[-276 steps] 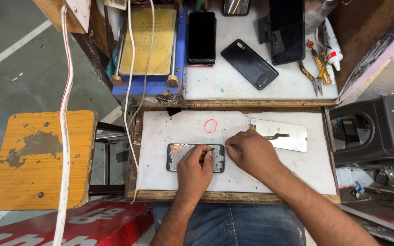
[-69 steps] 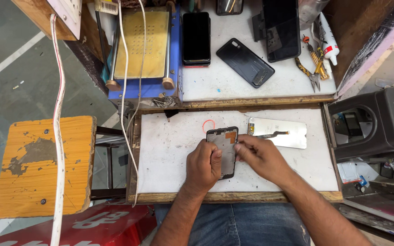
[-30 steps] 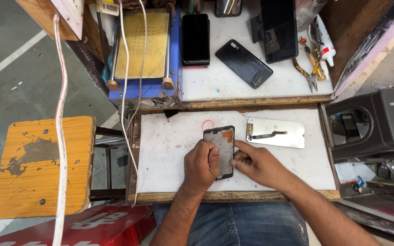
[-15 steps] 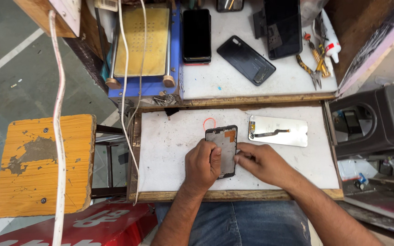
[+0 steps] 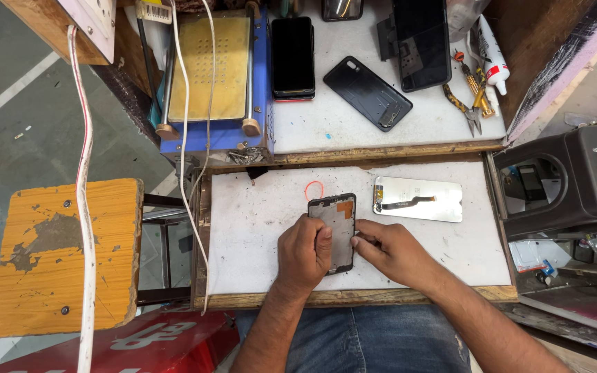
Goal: The person removes a protective film from a smartphone screen, then picks up and places down other phones on the workbench. The person sprays liquid onto the screen and wipes it with a cloth.
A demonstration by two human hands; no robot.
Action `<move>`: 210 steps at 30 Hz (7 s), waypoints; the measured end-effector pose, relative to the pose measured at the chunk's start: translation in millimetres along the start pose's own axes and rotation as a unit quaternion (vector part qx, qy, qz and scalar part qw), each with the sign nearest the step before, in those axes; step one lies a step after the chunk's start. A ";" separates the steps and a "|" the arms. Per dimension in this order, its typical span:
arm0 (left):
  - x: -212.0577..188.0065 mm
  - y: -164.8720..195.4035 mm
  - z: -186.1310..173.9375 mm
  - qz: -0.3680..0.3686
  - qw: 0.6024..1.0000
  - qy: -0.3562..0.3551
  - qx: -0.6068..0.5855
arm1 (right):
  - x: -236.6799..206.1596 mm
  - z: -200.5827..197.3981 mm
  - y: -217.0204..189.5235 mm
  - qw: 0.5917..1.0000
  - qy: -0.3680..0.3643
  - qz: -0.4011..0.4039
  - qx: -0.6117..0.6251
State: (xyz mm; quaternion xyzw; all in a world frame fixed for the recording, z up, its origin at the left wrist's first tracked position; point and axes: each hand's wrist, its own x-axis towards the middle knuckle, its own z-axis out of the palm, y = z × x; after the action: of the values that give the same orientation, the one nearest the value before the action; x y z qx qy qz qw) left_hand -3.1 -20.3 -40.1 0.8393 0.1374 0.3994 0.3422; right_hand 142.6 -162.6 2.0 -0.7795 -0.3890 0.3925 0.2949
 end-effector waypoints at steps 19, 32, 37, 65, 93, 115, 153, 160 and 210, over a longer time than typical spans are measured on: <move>-5.1 -1.4 -0.5 -0.063 0.997 0.028 -0.037 | -10.0 4.4 -12.1 0.990 0.041 -0.132 0.004; -1.8 -12.7 -1.6 -0.180 0.977 0.087 -0.074 | 0.4 6.9 -21.3 0.999 -0.034 -0.027 0.011; 0.8 -10.7 -1.5 -0.188 0.976 0.089 -0.066 | 0.0 0.9 -20.1 0.997 -0.052 -0.047 -0.002; -2.8 -5.8 -1.8 -0.176 0.979 0.099 -0.037 | 2.0 7.6 -11.8 0.997 -0.056 -0.015 0.054; 20.2 32.1 -5.3 -0.150 0.980 0.124 0.033 | -2.4 16.4 -12.7 0.992 0.090 -0.088 -0.030; 22.8 31.7 -7.7 -0.104 0.984 0.126 0.068 | 1.7 29.5 -3.2 0.987 0.123 -0.089 -0.045; 31.9 45.0 -24.7 0.133 0.974 0.153 0.098 | -9.8 7.8 -34.0 0.993 0.107 -0.032 0.035; 35.8 54.6 -20.6 0.092 0.981 0.115 0.129 | -13.3 8.3 -45.6 0.975 0.139 -0.034 -0.169; 18.7 45.5 -4.7 -0.040 0.998 -0.032 0.037 | 9.3 -14.0 -26.9 0.964 0.252 -0.079 0.020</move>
State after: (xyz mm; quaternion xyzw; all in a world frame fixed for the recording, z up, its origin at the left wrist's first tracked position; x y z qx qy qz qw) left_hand 3.4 -41.8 3.9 0.8577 0.1744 0.3530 0.3307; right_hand 147.9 -142.9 26.2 -0.8138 -0.3543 0.1666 0.4294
